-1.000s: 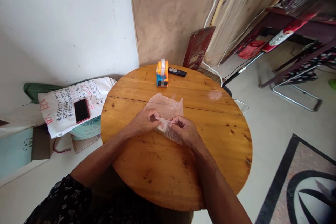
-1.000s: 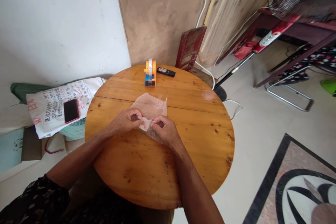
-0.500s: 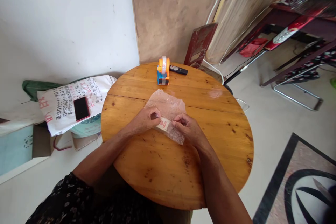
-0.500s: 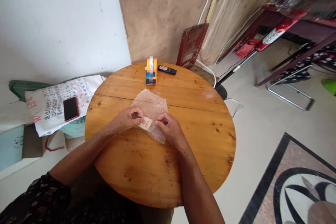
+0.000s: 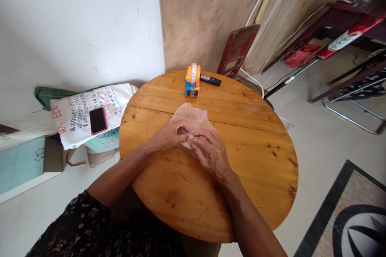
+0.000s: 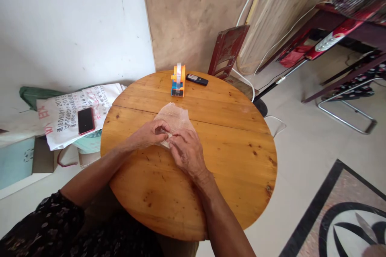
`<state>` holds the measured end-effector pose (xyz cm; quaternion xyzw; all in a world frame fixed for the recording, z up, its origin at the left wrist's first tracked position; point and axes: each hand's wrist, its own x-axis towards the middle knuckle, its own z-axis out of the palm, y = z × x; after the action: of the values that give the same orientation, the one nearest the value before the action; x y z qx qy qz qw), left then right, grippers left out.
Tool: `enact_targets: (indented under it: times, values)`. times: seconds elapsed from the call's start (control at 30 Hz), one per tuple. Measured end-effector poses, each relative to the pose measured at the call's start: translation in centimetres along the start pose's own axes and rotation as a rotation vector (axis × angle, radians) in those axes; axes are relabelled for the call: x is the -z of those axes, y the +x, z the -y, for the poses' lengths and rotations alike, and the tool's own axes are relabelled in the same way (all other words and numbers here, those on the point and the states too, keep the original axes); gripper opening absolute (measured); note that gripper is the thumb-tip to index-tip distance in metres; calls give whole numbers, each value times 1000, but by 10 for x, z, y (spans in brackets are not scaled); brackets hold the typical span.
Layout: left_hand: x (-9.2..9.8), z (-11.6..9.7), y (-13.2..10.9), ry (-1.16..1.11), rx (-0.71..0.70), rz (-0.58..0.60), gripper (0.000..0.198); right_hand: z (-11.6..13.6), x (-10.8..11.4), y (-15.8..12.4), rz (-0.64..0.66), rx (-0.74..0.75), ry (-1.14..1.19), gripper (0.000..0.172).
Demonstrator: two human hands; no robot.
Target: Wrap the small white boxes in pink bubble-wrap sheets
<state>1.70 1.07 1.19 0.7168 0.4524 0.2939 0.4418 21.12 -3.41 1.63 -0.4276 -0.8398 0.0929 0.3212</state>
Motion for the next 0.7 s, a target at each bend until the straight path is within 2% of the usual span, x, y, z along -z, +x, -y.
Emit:
enact_targets:
  times: [0.1, 0.2, 0.37, 0.47, 0.6, 0.7]
  values:
    - [-1, -3, 1, 5, -3, -11, 15, 0, -5, 0, 69, 62, -105, 18]
    - [4, -5, -1, 35, 6, -20, 18, -2, -8, 0, 71, 106, -160, 20]
    - [29, 4, -9, 35, 59, 2, 43, -2, -9, 0, 104, 117, -239, 29]
    - [40, 10, -12, 131, 126, 12, 44, -1, -10, 0, 138, 128, -284, 31]
    - [37, 11, -9, 349, 181, -19, 38, 2, -13, 1, 135, 116, -354, 29]
    - [33, 11, -9, 468, 195, -91, 39, 5, -16, 3, 127, 106, -402, 27]
